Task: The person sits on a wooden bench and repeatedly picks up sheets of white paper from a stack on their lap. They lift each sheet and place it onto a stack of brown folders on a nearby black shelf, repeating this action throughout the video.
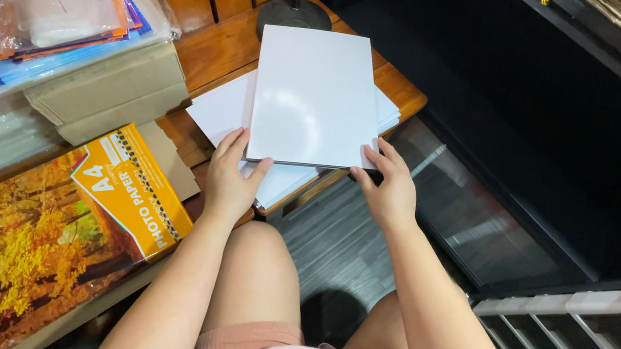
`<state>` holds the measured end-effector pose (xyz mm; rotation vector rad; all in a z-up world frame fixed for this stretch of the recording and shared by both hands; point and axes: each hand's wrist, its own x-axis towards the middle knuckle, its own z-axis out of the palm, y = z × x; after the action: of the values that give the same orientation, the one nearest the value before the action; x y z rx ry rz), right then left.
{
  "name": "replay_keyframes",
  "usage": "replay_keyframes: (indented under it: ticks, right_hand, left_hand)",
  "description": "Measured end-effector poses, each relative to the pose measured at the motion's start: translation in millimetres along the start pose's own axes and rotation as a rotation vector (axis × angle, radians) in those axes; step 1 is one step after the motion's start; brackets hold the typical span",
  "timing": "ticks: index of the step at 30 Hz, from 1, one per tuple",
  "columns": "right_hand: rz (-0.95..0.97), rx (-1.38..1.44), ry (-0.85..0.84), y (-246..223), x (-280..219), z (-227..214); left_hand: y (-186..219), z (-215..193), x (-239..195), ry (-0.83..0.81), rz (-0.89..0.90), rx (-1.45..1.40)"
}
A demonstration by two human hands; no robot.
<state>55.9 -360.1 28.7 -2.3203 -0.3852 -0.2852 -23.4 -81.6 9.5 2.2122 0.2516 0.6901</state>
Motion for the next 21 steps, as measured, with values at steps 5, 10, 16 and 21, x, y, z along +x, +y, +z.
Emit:
replay_keyframes:
  ticks: [5,10,16,21]
  right_hand:
    - [-0.027,-0.111,-0.044,4.3,1.6,-0.5]
    - [-0.010,-0.166,-0.121,-0.6,5.9,-9.1]
    - [0.007,-0.147,-0.121,-2.1,2.3,-3.2]
    - [0.034,-0.132,-0.090,-4.3,-0.7,0.9]
  left_hand:
    - [6.4,1.7,0.9,-0.029,-0.036,0.027]
    - [6.3,6.0,2.1,-0.019,-0.066,0.062]
    - [11.0,3.5,1.1,-0.016,-0.070,0.043]
    - [8.6,9.3,-0.2,0.037,-0.034,0.061]
